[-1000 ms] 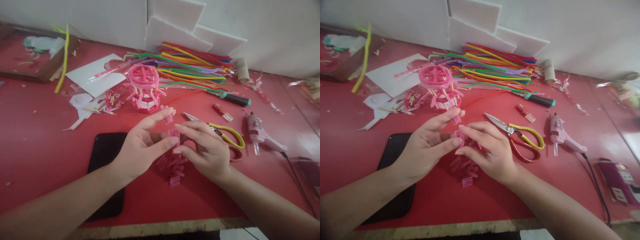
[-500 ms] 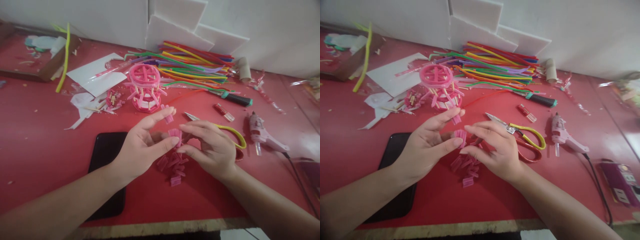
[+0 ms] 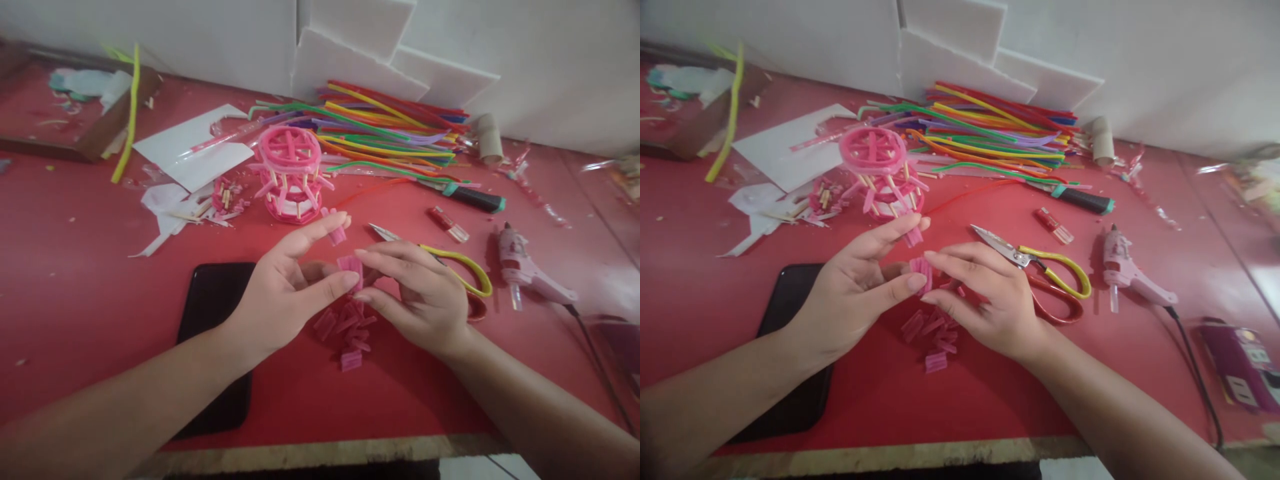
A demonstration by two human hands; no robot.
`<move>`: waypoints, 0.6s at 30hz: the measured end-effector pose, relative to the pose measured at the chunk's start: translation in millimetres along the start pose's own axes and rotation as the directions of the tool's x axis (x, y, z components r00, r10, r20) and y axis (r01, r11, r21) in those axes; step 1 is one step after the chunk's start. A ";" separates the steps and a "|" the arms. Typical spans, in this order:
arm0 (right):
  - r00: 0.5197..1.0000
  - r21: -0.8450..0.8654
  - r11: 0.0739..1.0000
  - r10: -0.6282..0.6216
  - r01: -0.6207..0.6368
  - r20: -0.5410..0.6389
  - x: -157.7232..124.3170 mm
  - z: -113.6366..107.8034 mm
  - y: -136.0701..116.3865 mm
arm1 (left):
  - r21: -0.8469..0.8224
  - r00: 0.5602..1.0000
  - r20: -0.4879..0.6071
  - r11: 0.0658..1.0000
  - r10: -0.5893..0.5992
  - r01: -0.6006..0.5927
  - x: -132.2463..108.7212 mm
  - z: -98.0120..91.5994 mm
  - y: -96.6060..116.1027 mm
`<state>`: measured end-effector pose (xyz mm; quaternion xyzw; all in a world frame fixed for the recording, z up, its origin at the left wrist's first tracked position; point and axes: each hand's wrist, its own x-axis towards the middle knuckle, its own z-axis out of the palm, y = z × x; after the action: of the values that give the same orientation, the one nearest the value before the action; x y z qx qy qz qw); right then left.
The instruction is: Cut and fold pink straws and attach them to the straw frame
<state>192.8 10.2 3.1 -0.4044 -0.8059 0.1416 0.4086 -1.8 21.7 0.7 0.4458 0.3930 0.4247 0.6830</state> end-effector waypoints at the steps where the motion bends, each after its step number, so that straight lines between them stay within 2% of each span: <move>1: 1.000 -0.005 1.000 -0.004 0.004 0.008 -0.1 -0.4 0.8 | -0.001 1.000 -0.005 1.000 0.001 -0.001 0.0 0.0 -0.2; 8: 0.999 -0.007 1.000 -0.012 0.012 0.036 0.3 -1.4 3.9 | -0.003 1.000 -0.013 1.000 0.001 -0.001 -1.8 -1.6 -2.3; 18: 0.999 0.009 0.999 -0.037 0.037 -0.022 0.4 -0.1 2.7 | 0.018 0.999 -0.003 0.999 0.034 -0.034 -4.3 -0.3 -1.2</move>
<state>194.2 12.2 1.8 -0.3892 -0.8079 0.1333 0.4219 -3.2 17.4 0.2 0.4579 0.3904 0.4336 0.6708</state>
